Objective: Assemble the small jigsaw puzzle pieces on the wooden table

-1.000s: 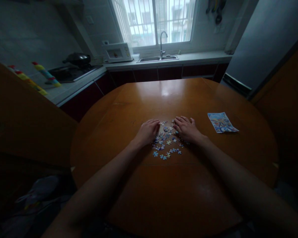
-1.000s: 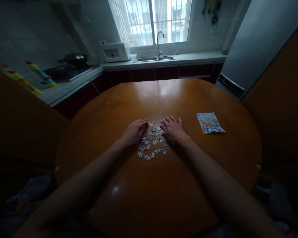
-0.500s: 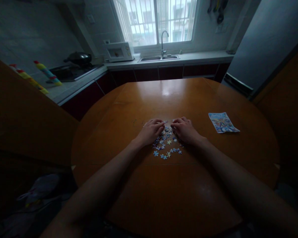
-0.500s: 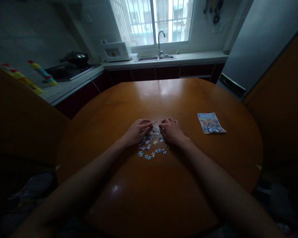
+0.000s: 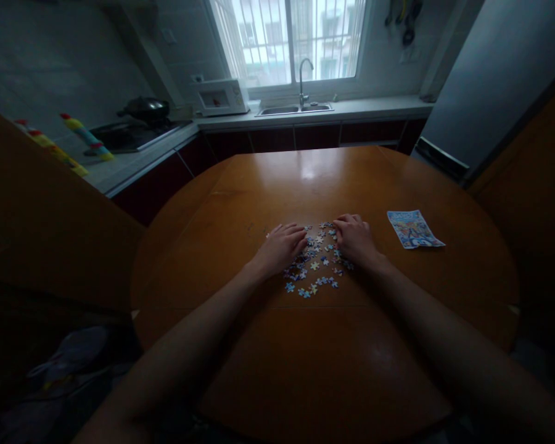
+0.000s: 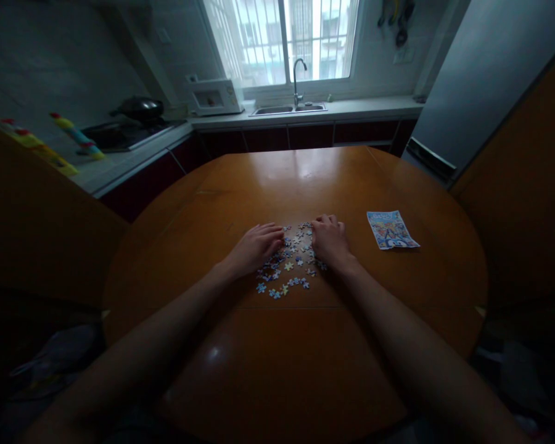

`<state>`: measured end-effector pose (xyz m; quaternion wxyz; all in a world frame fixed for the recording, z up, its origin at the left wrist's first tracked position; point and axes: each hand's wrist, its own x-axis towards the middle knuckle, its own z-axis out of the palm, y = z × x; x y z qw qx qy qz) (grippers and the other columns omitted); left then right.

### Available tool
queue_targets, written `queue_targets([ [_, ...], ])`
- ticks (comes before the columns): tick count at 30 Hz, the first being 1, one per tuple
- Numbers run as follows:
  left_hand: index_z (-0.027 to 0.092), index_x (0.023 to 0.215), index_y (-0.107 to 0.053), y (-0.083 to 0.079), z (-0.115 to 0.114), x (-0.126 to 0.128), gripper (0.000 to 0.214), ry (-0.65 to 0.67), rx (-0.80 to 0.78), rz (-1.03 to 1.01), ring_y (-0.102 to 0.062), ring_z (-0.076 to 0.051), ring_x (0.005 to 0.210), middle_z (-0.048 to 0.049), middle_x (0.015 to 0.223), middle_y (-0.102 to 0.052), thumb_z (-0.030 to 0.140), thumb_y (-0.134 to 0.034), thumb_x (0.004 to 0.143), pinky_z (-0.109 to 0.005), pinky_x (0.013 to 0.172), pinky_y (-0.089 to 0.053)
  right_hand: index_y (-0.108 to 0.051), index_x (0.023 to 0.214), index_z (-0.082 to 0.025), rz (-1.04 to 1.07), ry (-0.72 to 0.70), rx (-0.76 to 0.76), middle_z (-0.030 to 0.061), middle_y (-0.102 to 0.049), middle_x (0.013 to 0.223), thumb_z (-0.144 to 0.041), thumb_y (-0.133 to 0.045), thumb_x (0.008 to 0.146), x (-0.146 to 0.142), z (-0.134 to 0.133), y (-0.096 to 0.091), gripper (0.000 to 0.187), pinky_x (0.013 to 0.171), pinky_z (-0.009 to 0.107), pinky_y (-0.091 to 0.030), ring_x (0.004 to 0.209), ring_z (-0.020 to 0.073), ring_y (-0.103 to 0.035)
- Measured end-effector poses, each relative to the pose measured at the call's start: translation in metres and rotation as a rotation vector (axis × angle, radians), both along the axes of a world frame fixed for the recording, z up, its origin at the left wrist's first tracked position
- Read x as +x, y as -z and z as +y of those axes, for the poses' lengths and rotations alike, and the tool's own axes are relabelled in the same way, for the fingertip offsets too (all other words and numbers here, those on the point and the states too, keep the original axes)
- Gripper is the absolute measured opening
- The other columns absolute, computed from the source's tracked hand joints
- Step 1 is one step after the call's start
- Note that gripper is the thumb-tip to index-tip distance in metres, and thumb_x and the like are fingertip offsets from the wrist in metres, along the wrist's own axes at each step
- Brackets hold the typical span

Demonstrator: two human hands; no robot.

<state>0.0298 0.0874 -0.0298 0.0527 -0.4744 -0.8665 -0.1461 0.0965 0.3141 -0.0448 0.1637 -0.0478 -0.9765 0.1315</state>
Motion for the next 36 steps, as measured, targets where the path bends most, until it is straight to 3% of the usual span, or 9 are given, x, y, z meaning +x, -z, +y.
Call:
queue_targets([
  [4, 0.026, 0.128, -0.067, 0.001, 0.000, 0.004, 0.032, 0.106, 0.014, -0.022, -0.057, -0.024, 0.125, -0.0082, 0.131, -0.064, 0.032, -0.049, 0.103, -0.045, 0.111, -0.044, -0.072, 0.116, -0.018, -0.021, -0.021, -0.003, 0.0146, -0.065, 0.133, -0.020, -0.041, 0.099, 0.000, -0.001, 0.002, 0.035, 0.097, 0.048, -0.038, 0.123, 0.0323, -0.050],
  [11, 0.027, 0.110, -0.076, 0.000, -0.002, 0.003, 0.023, 0.100, 0.054, 0.007, -0.059, -0.024, 0.117, -0.0065, 0.124, -0.066, 0.032, -0.055, 0.101, -0.042, 0.105, -0.049, -0.073, 0.115, -0.018, -0.013, 0.000, -0.051, 0.0145, -0.067, 0.129, -0.023, -0.042, 0.099, -0.002, 0.002, 0.006, 0.035, 0.096, 0.048, -0.040, 0.120, 0.0327, -0.052],
  [18, 0.029, 0.118, -0.074, -0.003, -0.004, 0.004, 0.028, 0.073, -0.017, 0.031, -0.057, -0.026, 0.122, -0.0069, 0.131, -0.065, 0.033, -0.052, 0.102, -0.046, 0.107, -0.046, -0.074, 0.115, -0.017, 0.027, 0.017, -0.115, 0.0144, -0.069, 0.126, -0.020, -0.043, 0.097, -0.003, 0.008, 0.005, 0.036, 0.098, 0.046, -0.041, 0.118, 0.0314, -0.056],
  [22, 0.031, 0.111, -0.077, -0.006, -0.005, 0.006, 0.027, 0.114, 0.023, -0.010, -0.058, -0.024, 0.119, -0.0052, 0.127, -0.066, 0.036, -0.052, 0.103, -0.043, 0.105, -0.048, -0.075, 0.112, -0.017, 0.056, 0.034, -0.166, 0.0132, -0.070, 0.123, -0.016, -0.044, 0.095, -0.004, 0.016, 0.002, 0.035, 0.097, 0.043, -0.043, 0.115, 0.0290, -0.058],
  [25, 0.031, 0.109, -0.078, -0.008, -0.006, 0.007, 0.027, 0.129, 0.004, -0.006, -0.058, -0.024, 0.117, -0.0050, 0.124, -0.066, 0.039, -0.053, 0.102, -0.043, 0.104, -0.048, -0.077, 0.107, -0.019, 0.053, -0.077, -0.180, 0.0112, -0.071, 0.117, -0.019, -0.049, 0.096, -0.003, 0.016, 0.000, 0.030, 0.096, 0.038, -0.044, 0.111, 0.0260, -0.058],
  [29, 0.031, 0.121, -0.073, -0.005, -0.007, 0.007, 0.031, 0.099, -0.046, 0.027, -0.055, -0.026, 0.120, -0.0059, 0.127, -0.065, 0.038, -0.048, 0.104, -0.044, 0.106, -0.046, -0.077, 0.112, -0.022, 0.014, -0.281, -0.098, 0.0100, -0.069, 0.116, -0.028, -0.058, 0.096, -0.001, 0.002, 0.000, 0.026, 0.096, 0.039, -0.044, 0.112, 0.0268, -0.053],
  [36, 0.026, 0.138, -0.061, 0.001, -0.008, -0.003, 0.041, 0.024, 0.045, -0.036, -0.054, -0.025, 0.125, -0.0074, 0.133, -0.063, 0.039, -0.039, 0.107, -0.043, 0.111, -0.044, -0.080, 0.101, -0.027, -0.003, -0.339, -0.023, 0.0091, -0.067, 0.116, -0.029, -0.062, 0.096, 0.001, -0.009, 0.000, 0.019, 0.096, 0.042, -0.040, 0.112, 0.0287, -0.050],
])
